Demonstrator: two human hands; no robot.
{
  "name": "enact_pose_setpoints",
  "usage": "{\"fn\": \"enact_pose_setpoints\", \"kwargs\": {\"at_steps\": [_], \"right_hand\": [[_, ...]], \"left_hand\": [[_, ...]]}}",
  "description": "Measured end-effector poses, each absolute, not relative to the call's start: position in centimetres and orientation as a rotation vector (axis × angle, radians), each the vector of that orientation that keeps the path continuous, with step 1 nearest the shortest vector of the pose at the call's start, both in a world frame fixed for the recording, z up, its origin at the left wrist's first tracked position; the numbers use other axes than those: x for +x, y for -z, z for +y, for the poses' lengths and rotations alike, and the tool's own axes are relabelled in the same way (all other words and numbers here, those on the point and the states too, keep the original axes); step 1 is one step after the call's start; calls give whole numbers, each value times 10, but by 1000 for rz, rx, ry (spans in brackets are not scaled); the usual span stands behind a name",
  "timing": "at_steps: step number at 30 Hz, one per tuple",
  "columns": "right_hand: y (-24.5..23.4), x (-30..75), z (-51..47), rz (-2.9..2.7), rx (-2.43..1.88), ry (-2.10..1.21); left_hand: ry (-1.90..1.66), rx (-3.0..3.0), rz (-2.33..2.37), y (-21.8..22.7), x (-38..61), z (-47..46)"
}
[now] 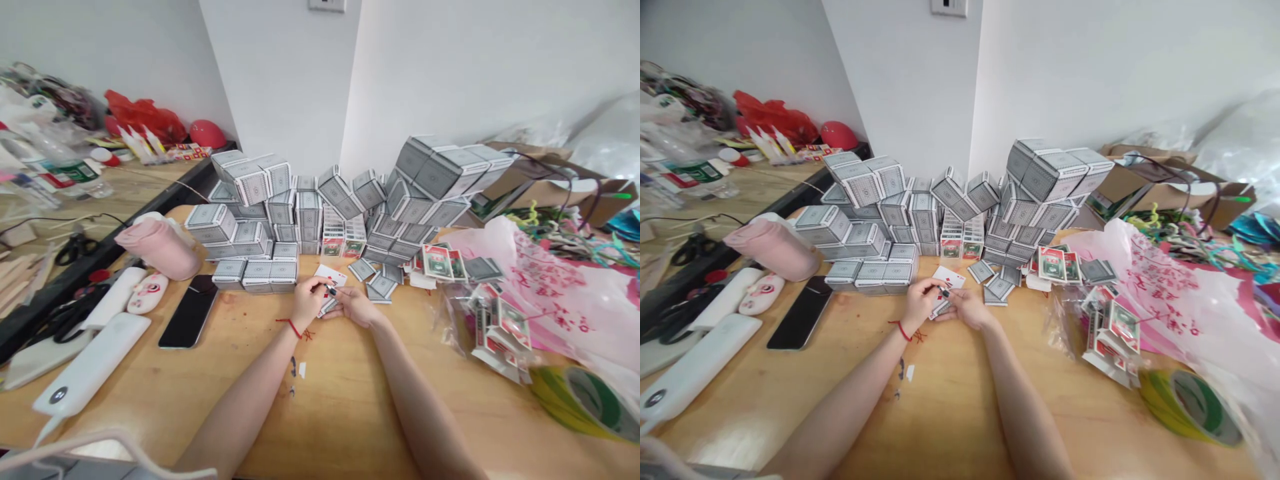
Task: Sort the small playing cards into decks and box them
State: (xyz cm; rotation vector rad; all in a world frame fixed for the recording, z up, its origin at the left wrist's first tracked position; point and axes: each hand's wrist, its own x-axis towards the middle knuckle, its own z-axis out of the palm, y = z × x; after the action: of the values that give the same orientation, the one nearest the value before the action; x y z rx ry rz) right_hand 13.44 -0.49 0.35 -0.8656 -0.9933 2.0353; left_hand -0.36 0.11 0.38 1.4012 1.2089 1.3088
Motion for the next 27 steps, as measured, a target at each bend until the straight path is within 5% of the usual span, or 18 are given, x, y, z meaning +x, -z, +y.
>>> {"fn": "enact_pose_setpoints", "kwargs": {"at_steps": [27], "right_hand": [[7, 125, -8, -1323, -1063, -1575]], "left_hand": [[-1159, 1386, 1229, -5, -3, 7]]}}
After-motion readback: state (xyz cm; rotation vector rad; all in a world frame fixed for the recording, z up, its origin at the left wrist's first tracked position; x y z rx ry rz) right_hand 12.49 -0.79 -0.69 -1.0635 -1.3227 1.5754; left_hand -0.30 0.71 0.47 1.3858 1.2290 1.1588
